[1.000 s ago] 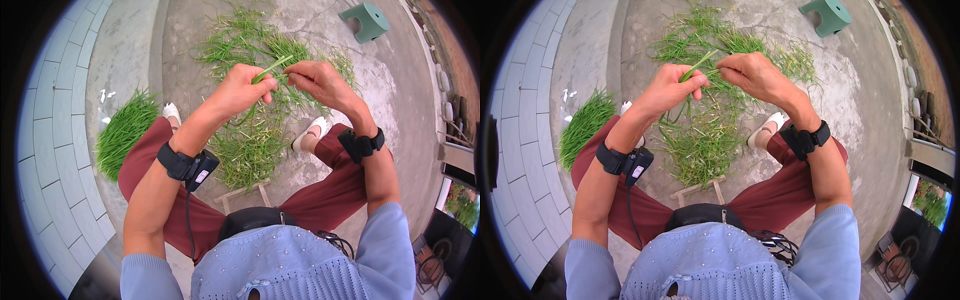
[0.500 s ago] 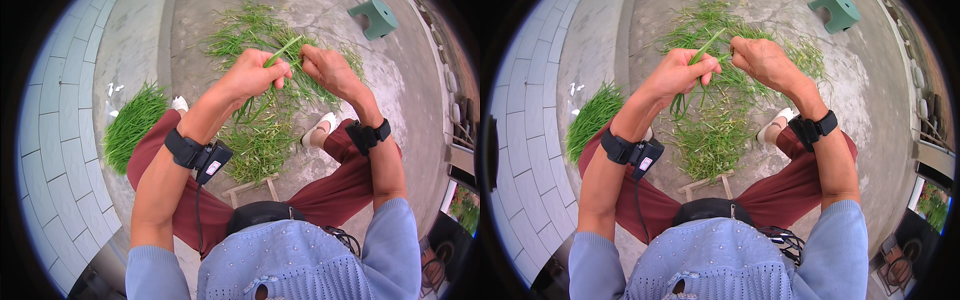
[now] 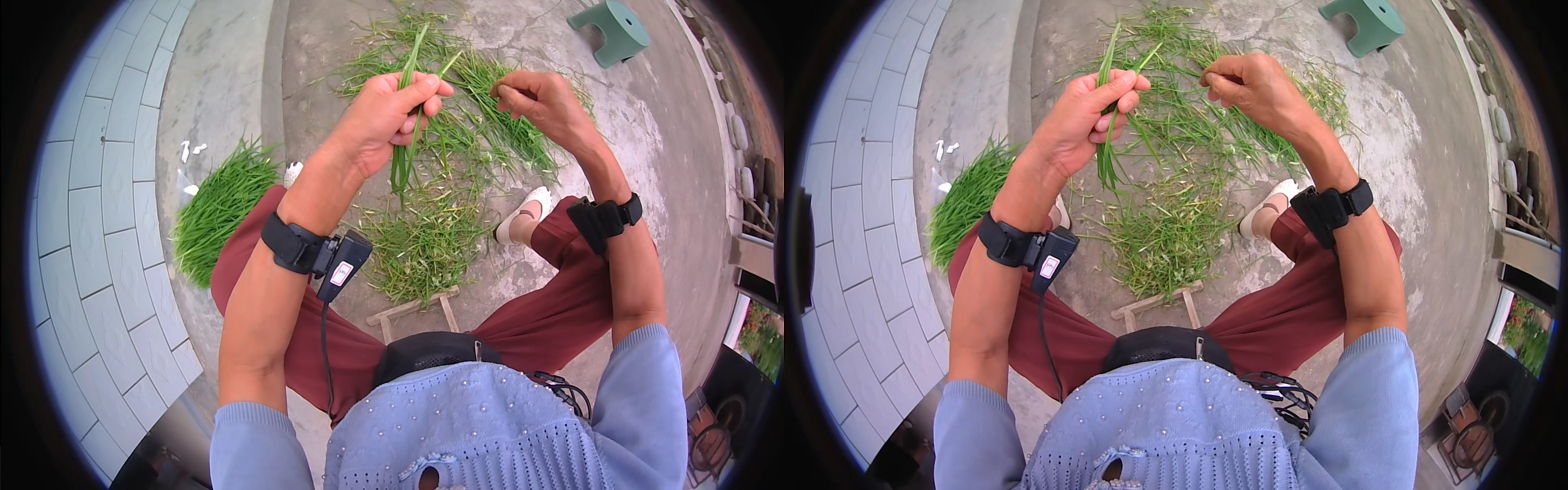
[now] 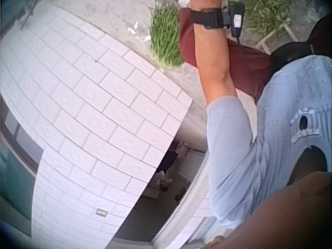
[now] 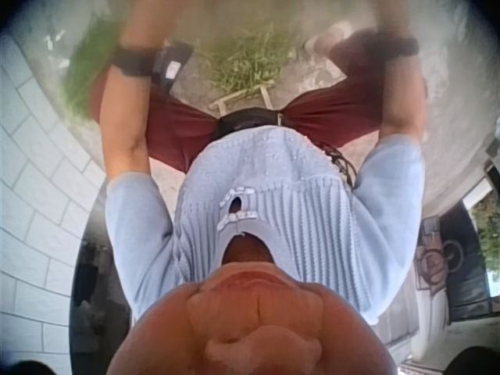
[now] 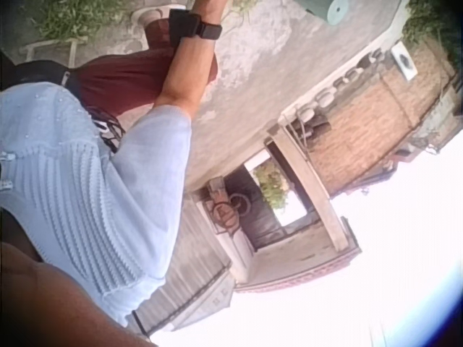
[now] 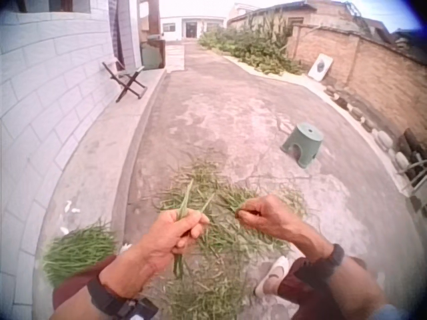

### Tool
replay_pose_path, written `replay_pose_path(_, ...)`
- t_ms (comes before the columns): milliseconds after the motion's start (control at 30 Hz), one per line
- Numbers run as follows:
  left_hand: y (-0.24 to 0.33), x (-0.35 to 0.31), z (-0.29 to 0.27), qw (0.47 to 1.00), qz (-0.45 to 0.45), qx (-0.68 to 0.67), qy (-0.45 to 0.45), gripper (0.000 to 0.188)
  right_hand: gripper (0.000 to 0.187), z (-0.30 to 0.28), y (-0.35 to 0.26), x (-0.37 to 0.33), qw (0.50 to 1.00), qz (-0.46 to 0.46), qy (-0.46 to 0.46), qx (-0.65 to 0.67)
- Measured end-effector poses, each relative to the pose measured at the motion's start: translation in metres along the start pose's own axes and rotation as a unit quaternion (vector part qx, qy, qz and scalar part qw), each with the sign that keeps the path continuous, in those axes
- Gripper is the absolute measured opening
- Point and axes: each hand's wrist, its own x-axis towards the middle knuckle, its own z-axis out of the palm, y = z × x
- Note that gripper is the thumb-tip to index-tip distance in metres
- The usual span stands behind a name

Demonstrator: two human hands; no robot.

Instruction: The person picks through a pile of green stalks on the ground by hand, selecting individual stems and gathering them into a bundle.

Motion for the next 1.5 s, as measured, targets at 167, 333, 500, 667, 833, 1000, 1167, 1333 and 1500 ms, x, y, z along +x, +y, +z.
replay_pose_path(167, 0.005, 0.003, -0.004, 0.998, 0.038, -0.039, 0.004, 0.019, 0.033, -0.003, -0.014, -0.001, 0.992, 0.036, -0.116, 0.024)
replay_pose_path(333, 0.007, 0.005, -0.01, 0.996, 0.062, -0.056, 0.037, 0.019, 0.032, 0.015, -0.022, -0.013, 0.959, 0.107, -0.226, 0.135)
replay_pose_path(500, 0.008, 0.005, -0.012, 0.993, 0.088, -0.029, 0.076, 0.02, 0.029, 0.02, -0.02, -0.015, 0.946, 0.085, -0.269, 0.161)
replay_pose_path(667, 0.01, 0.004, -0.011, 0.982, 0.138, 0.072, 0.104, 0.02, 0.028, 0.022, -0.026, -0.013, 0.928, 0.103, -0.317, 0.168)
replay_pose_path(833, 0.008, 0.006, -0.009, 0.974, 0.168, 0.095, 0.121, 0.018, 0.032, 0.028, -0.03, -0.012, 0.92, 0.048, -0.342, 0.186)
replay_pose_path(1000, -0.001, 0.007, -0.004, 0.99, 0.105, -0.08, 0.045, 0.018, 0.037, 0.027, -0.022, -0.008, 0.943, 0.091, -0.266, 0.181)
replay_pose_path(1167, -0.003, 0.002, 0.0, 0.998, 0.03, -0.063, 0.005, 0.017, 0.034, 0.028, -0.018, -0.001, 0.952, 0.111, -0.047, 0.281)
replay_pose_path(1333, -0.012, 0.001, 0.013, 0.987, 0.025, 0.157, -0.006, 0.019, 0.023, 0.026, -0.014, 0.005, 0.953, 0.103, 0.003, 0.286)
replay_pose_path(1500, -0.017, 0.001, 0.013, 0.988, -0.019, 0.144, -0.047, 0.028, 0.02, 0.028, -0.011, 0.005, 0.979, 0.031, 0.009, 0.201)
